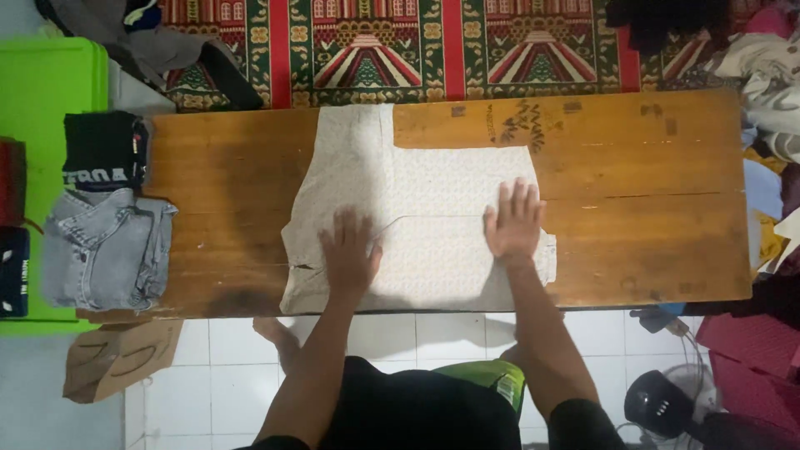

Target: Folding a long-sleeved shirt on a wooden table.

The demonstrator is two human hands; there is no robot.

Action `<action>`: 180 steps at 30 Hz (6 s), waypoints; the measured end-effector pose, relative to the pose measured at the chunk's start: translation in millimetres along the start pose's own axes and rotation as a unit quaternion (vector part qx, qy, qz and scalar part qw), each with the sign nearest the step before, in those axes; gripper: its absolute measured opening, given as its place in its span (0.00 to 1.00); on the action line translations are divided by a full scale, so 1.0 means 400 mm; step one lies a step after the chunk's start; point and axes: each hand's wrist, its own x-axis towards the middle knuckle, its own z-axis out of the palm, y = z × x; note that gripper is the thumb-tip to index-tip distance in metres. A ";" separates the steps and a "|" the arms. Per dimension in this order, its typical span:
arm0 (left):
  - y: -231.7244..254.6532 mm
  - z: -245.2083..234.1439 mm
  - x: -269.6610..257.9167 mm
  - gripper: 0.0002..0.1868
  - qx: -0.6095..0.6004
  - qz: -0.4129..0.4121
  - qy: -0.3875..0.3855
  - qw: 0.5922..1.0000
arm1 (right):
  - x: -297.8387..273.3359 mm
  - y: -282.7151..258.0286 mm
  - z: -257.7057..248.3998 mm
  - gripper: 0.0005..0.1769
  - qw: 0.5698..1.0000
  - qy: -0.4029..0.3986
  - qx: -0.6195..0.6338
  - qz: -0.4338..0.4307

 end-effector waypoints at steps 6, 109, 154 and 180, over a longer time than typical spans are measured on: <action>0.002 -0.013 0.018 0.33 -0.011 -0.011 -0.034 0.999 | 0.023 0.001 -0.107 0.42 0.981 -0.145 0.084 0.099; -0.129 -0.240 -0.177 0.18 -0.372 -0.358 -0.109 0.849 | -0.335 0.109 -0.238 0.12 0.951 0.009 0.308 0.025; -0.114 -0.173 -0.380 0.19 -0.367 -0.065 -0.159 0.914 | -0.364 0.080 -0.221 0.19 0.907 0.002 0.419 0.041; -0.153 -0.122 -0.068 0.25 -0.294 -0.078 -0.087 0.949 | -0.111 0.082 -0.139 0.16 0.952 -0.010 0.298 -0.064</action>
